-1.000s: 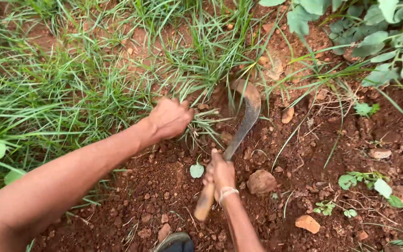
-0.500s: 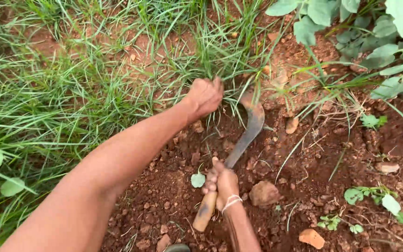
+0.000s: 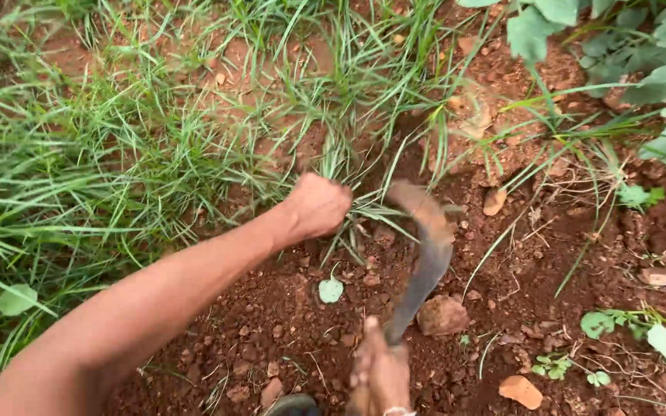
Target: Using a hand sickle and manual pulling to remove weeds from the soil around tomato plants.
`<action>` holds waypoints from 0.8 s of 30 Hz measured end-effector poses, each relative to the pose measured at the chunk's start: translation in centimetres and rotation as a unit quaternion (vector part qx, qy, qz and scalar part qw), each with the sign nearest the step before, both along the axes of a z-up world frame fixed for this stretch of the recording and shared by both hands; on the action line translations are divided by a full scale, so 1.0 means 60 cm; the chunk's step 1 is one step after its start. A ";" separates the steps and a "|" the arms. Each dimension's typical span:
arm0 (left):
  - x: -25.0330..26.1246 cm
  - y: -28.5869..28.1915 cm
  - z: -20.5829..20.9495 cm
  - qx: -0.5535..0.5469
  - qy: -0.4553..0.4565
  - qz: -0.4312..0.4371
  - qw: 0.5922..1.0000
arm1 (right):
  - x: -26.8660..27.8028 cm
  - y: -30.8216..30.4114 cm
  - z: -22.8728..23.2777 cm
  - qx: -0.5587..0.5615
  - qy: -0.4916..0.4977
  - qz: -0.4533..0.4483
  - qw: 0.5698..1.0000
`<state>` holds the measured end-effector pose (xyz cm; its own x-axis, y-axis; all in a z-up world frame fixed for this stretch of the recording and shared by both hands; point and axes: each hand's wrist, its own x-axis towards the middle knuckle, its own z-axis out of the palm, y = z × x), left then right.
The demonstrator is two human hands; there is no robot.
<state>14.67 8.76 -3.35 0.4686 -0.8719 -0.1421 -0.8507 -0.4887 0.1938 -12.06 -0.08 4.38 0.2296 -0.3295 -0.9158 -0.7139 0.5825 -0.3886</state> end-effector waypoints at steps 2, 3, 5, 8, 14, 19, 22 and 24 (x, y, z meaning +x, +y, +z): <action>-0.023 0.060 -0.010 -0.060 -0.073 -0.004 0.996 | 0.022 -0.023 0.027 -0.166 -0.012 0.008 0.986; -0.012 0.080 -0.011 -0.056 -0.076 0.001 0.995 | 0.044 -0.033 0.053 -0.163 -0.017 0.013 0.986; 0.001 0.099 -0.009 0.032 -0.054 0.058 0.996 | 0.077 -0.067 0.115 -0.277 -0.375 -0.038 0.884; 0.011 0.119 0.009 -0.002 -0.055 0.058 0.997 | 0.120 -0.054 0.117 -0.287 -0.458 -0.170 0.824; 0.009 0.099 0.086 0.111 -0.076 0.077 0.988 | 0.159 0.034 -0.020 0.068 -0.108 0.003 0.992; -0.015 0.108 0.096 -0.039 -0.105 0.071 0.991 | 0.109 -0.018 0.061 0.047 -0.174 -0.072 0.981; -0.017 0.132 0.087 -0.018 -0.098 0.093 0.991 | 0.102 -0.013 0.079 -0.056 -0.242 -0.139 0.959; -0.030 0.114 0.080 -0.012 -0.077 0.108 0.991 | 0.107 -0.027 0.071 -0.120 -0.332 -0.189 0.916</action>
